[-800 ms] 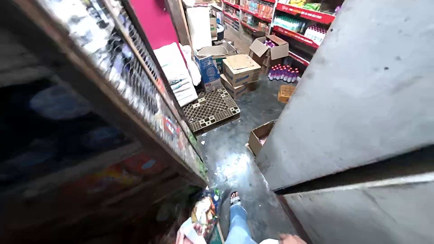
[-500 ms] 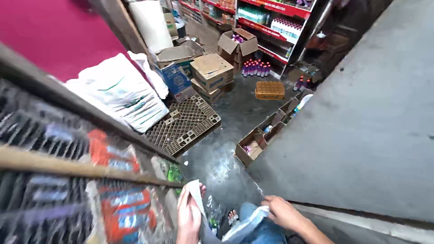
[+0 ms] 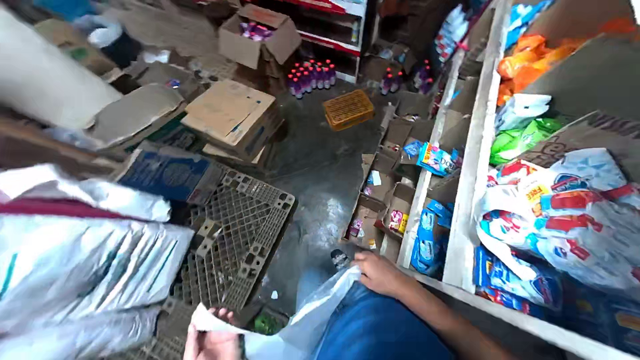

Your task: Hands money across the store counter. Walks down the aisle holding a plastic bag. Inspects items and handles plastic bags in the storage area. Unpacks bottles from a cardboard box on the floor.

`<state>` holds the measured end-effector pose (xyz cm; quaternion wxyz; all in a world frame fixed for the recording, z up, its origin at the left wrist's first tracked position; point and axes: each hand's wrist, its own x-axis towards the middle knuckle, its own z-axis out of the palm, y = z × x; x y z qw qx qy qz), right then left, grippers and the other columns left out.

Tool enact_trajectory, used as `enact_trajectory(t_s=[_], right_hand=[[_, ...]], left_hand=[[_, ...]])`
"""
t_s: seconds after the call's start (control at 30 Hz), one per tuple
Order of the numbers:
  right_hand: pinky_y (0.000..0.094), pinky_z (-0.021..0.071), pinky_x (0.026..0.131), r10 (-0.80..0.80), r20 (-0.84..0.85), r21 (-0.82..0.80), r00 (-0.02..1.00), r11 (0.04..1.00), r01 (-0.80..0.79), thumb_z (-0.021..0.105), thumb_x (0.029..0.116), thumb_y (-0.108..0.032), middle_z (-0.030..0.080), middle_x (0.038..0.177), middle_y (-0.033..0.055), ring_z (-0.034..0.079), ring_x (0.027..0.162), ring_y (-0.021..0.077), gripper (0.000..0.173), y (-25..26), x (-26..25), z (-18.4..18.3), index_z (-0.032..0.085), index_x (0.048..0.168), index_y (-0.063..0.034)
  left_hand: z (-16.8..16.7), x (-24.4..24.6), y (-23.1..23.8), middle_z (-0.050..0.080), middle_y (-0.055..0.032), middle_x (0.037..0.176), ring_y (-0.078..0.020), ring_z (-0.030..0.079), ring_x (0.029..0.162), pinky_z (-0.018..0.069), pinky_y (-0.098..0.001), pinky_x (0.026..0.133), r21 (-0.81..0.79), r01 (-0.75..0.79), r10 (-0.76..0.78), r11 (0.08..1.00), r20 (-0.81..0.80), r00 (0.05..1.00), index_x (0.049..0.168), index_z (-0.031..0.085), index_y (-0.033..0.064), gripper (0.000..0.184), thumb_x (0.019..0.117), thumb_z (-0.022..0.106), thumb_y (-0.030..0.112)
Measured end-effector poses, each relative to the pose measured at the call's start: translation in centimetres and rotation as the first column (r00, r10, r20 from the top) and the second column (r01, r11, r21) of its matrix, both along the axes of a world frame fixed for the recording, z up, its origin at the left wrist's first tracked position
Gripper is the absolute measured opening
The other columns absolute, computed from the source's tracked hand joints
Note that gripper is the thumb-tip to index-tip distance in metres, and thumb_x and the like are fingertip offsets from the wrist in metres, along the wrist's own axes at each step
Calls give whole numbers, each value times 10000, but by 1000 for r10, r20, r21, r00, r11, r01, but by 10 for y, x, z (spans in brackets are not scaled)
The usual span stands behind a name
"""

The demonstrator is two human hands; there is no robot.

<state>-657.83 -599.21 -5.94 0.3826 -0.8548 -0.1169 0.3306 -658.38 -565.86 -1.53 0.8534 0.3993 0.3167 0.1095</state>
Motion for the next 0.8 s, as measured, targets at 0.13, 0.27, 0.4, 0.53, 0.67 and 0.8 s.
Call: enact_trajectory(t_s=[0.13,0.27,0.4,0.53,0.67,0.8], right_hand=[[577,456,1051,-242,15,11,970,970,242,609,1008,-145,672,1170,286,625,1163,438,266,-1,49,-10,717,1119,71],[575,447,1070,-388,24,-29,921,921,389,611,1012,-149,680,1183,289,621,1189,441,264,10,103,-24,728,1130,55],[578,466,1037,-433,23,11,901,901,433,610,1004,-122,685,1142,294,635,1147,449,243,49,174,-20,728,1115,60],[566,465,1045,-411,-1,50,912,911,410,589,1016,-108,667,1181,297,625,1169,445,255,84,248,-11,706,1151,74],[557,480,1022,-522,20,243,853,830,502,577,970,9,674,1145,327,644,1128,455,229,84,315,-18,695,1124,132],[507,504,997,-616,14,388,788,730,563,554,952,45,687,1112,310,666,1079,395,223,56,412,-32,689,1094,152]], left_hand=[[-8,95,31,764,50,860,-66,743,820,621,-252,765,-26,85,-83,996,55,995,985,642,161,524,1127,151,275],[-12,213,47,756,35,863,-84,740,831,621,-267,772,-32,195,-194,980,45,980,964,645,164,521,1129,169,294],[6,322,58,729,54,762,-71,717,718,609,-250,698,35,297,-298,954,42,954,873,649,180,610,1124,120,352],[8,418,71,577,117,546,2,564,503,503,-173,546,105,450,-458,887,70,886,704,585,219,669,1116,75,358],[11,497,56,547,168,530,39,478,425,426,-141,443,392,599,-624,698,-77,778,847,549,270,436,1096,194,223],[-6,558,-10,644,115,902,36,609,729,536,-173,659,559,752,-813,348,-219,539,1191,577,52,229,1011,470,145]])
